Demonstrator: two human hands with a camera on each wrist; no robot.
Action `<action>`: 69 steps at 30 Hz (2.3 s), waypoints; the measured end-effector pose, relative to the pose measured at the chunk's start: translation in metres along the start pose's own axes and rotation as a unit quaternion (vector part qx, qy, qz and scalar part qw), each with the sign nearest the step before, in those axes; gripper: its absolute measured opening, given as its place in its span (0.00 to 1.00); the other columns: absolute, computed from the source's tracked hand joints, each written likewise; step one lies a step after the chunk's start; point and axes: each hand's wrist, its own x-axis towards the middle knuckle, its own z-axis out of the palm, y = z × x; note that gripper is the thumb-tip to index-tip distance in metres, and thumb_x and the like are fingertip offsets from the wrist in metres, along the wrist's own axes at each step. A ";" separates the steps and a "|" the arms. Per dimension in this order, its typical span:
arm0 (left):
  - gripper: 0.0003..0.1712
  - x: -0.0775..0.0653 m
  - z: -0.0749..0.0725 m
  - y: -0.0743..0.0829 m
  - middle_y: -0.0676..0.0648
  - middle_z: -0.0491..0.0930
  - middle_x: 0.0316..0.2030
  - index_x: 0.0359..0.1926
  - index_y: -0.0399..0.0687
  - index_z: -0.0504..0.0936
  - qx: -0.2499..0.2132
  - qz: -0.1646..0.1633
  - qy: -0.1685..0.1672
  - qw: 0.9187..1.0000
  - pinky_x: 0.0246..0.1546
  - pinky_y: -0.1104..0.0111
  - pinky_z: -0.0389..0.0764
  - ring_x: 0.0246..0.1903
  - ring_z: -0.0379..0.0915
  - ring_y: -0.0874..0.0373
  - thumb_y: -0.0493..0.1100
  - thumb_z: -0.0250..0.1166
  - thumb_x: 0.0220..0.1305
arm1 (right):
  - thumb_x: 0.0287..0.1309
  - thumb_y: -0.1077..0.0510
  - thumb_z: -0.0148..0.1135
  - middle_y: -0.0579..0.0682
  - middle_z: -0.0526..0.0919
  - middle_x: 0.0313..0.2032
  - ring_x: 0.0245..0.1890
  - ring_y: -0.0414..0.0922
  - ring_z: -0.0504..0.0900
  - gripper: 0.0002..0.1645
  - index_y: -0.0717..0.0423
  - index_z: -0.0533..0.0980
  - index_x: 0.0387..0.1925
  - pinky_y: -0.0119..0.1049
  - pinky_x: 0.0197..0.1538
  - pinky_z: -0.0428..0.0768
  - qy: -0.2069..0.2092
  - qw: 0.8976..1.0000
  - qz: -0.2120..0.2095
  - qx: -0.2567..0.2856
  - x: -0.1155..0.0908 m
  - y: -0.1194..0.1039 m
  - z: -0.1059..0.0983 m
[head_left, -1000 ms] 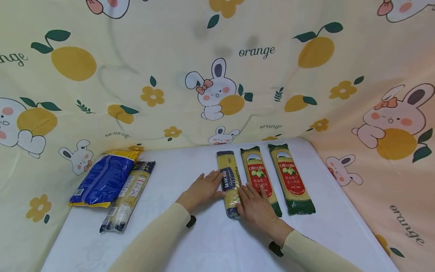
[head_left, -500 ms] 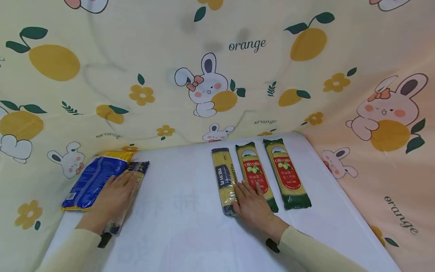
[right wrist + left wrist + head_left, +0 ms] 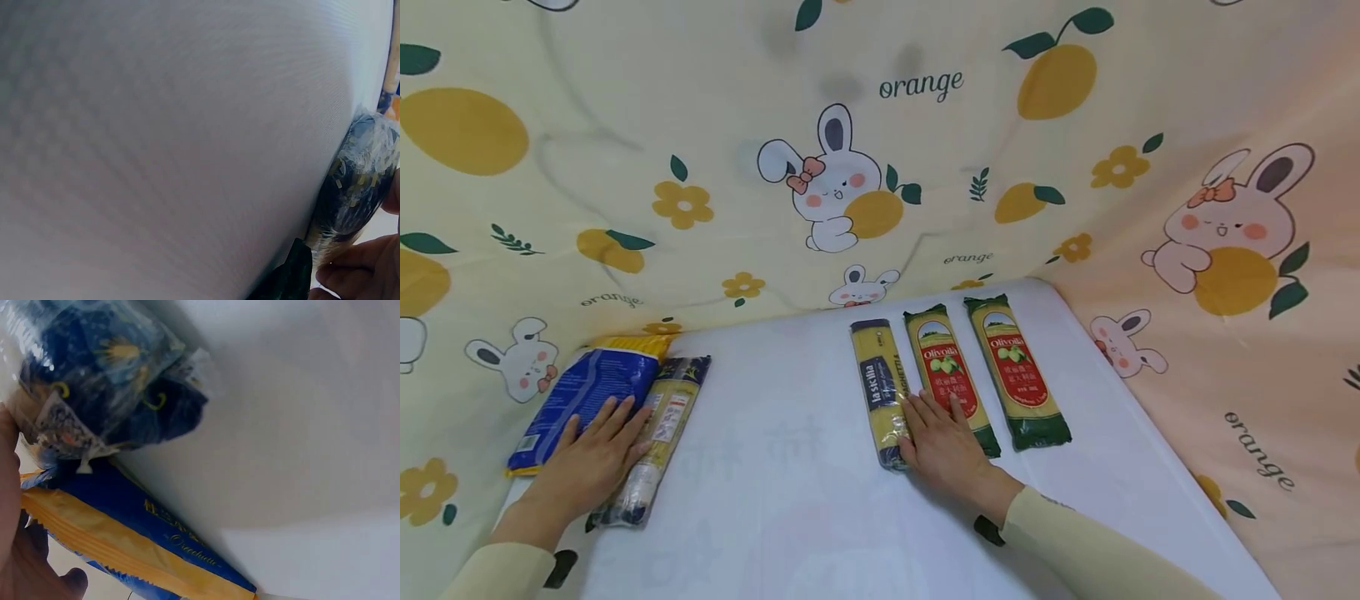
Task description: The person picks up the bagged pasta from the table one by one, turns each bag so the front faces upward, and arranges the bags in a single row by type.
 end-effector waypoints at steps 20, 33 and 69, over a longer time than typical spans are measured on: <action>0.40 -0.001 0.007 0.001 0.27 0.50 0.80 0.82 0.38 0.53 -0.014 -0.010 0.002 1.000 0.75 0.29 0.31 0.81 0.35 0.29 0.59 0.47 0.85 | 0.77 0.39 0.54 0.57 0.69 0.77 0.79 0.58 0.64 0.40 0.59 0.67 0.77 0.67 0.79 0.55 -0.007 1.000 0.009 0.015 0.001 -0.001 0.001; 0.44 -0.004 0.016 0.006 0.27 0.47 0.81 0.83 0.36 0.47 -0.032 -0.007 0.017 0.999 0.76 0.33 0.23 0.82 0.32 0.30 0.64 0.37 0.85 | 0.76 0.40 0.55 0.57 0.70 0.76 0.79 0.58 0.65 0.39 0.60 0.68 0.77 0.67 0.79 0.56 0.002 1.000 0.011 0.026 0.001 -0.001 0.000; 0.51 0.053 0.011 0.204 0.32 0.35 0.83 0.82 0.29 0.39 -0.145 0.010 0.000 0.989 0.79 0.34 0.33 0.84 0.28 0.36 0.66 0.38 0.83 | 0.77 0.40 0.54 0.58 0.68 0.77 0.79 0.58 0.64 0.40 0.59 0.65 0.78 0.67 0.79 0.54 -0.014 0.999 0.018 0.032 0.000 -0.002 -0.001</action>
